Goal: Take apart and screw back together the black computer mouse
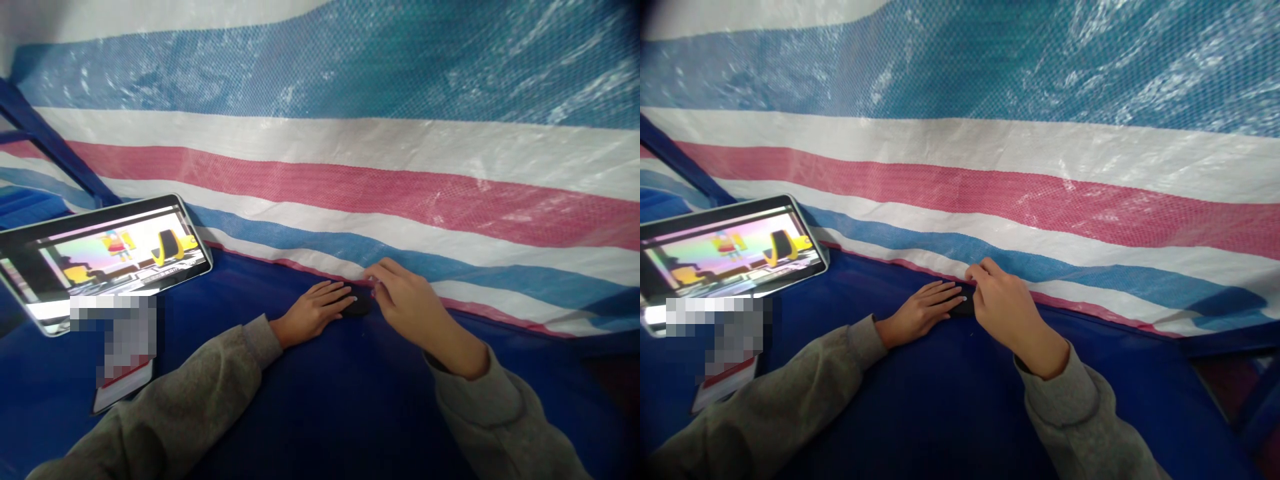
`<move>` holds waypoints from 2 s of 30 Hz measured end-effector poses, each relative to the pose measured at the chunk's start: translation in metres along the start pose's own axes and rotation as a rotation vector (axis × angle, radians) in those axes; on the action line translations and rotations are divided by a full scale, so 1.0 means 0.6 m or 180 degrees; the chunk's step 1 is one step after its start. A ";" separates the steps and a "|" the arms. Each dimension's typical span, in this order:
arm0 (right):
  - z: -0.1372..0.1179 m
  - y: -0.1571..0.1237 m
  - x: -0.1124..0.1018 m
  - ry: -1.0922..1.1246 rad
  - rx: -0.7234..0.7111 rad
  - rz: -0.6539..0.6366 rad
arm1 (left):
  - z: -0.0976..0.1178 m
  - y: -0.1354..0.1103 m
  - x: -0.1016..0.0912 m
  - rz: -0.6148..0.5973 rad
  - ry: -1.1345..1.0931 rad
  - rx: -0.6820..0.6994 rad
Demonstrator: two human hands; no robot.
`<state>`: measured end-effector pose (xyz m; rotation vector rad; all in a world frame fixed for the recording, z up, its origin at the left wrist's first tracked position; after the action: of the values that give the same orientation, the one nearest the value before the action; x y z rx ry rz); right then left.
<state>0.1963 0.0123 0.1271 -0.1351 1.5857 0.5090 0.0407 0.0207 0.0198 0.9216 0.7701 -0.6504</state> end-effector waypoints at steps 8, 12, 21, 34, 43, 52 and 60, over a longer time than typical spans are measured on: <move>0.003 0.001 0.002 0.0089 0.0011 0.0038 | -0.004 -0.001 0.003 -0.0013 -0.0001 -0.0007; 0.001 0.000 -0.002 0.0064 -0.0032 0.0072 | -0.004 0.000 0.002 -0.0016 0.0002 -0.0017; 0.004 0.003 -0.001 -0.0006 0.0090 0.0058 | -0.002 0.001 0.000 0.0025 -0.0034 0.0023; 0.004 0.003 -0.004 0.0112 0.0128 0.0094 | -0.001 0.001 -0.001 0.0013 -0.0090 -0.0025; 0.003 0.002 -0.005 0.0133 0.0030 0.0137 | -0.004 -0.001 0.002 -0.0031 -0.0072 -0.0024; 0.009 0.002 -0.007 0.0076 0.0288 0.0249 | -0.001 0.000 -0.001 -0.0015 -0.0047 0.0015; 0.015 0.003 -0.005 0.0194 0.0220 0.0292 | -0.002 0.000 0.000 0.0001 -0.0079 -0.0007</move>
<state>0.2044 0.0167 0.1302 -0.0259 1.6729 0.5248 0.0405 0.0219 0.0193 0.9102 0.7485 -0.6595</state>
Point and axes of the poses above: each hand's wrist, its own y-axis towards the middle knuckle, its own x-axis out of the palm, z = x × y, the point moved 5 cm from there along y, towards the middle knuckle, and after that the axes turned 12 degrees about -y, right-handed, at the moved point
